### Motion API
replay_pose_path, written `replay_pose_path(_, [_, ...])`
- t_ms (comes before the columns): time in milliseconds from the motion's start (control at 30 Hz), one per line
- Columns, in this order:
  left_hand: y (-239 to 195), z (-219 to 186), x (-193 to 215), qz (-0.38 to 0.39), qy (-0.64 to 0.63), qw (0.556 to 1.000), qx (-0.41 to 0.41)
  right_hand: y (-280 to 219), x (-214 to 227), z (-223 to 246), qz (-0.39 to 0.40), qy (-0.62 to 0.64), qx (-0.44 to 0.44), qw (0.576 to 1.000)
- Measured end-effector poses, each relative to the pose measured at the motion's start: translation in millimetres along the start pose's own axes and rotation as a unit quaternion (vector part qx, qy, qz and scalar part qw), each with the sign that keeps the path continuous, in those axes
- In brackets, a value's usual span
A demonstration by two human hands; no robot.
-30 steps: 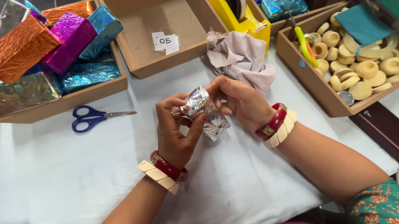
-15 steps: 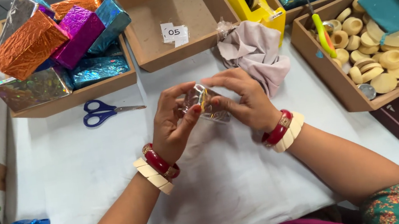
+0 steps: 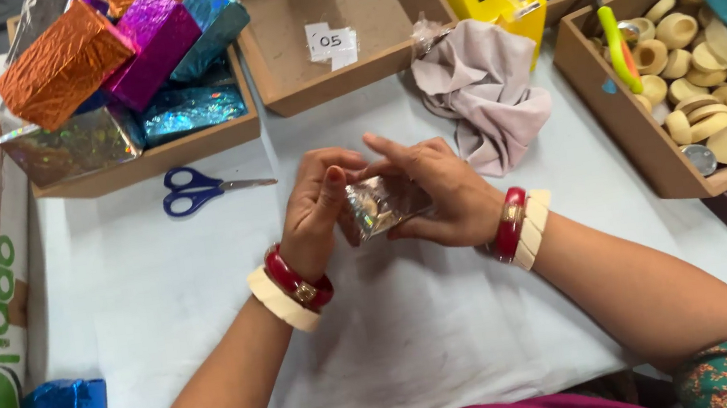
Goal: The person wraps a small rectangular box with shiny silver paper, folds the edges, and secures it with clear tape. They then place the wrapped box into a cardboard box and handle a roll of tape and a tape dispenser.
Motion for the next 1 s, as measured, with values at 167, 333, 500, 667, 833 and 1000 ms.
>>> replay_pose_path(167, [9.5, -30.7, -2.0, 0.097, -0.016, 0.994, -0.052, -4.7, 3.4, -10.7, -0.018, 0.036, -0.061, 0.997])
replay_pose_path(333, [8.7, -10.1, 10.7, 0.058, -0.049, 0.996, 0.043, -5.0, 3.8, -12.8, -0.003, 0.055, -0.039, 0.998])
replay_pose_path(500, [11.0, 8.2, 25.7, 0.055, -0.103, 0.988, 0.102, -2.8, 6.7, -13.9, 0.045, 0.095, -0.042, 0.994])
replay_pose_path(667, [15.5, 3.8, 27.0, 0.145, -0.057, 0.985, 0.071, 2.9, 16.0, -13.7, 0.068, 0.043, 0.016, 0.997])
replay_pose_path(833, [12.9, -9.2, 12.1, 0.229, 0.07, 0.969, 0.068, 1.2, 25.2, -20.0, -0.008, -0.148, 0.079, 0.986])
replay_pose_path(1000, [5.8, -20.3, -3.6, 0.155, 0.3, 0.94, -0.048, -6.3, 30.0, -27.8, -0.088, -0.079, 0.009, 0.993])
Point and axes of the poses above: each hand's wrist, its own y-axis towards the middle knuckle, its own x-axis out of the back of the hand, z = x × y, the point moved 1 cm from there along y, towards the middle knuckle, and after that the axes turned 1 degree about y, right-handed, at the moved point
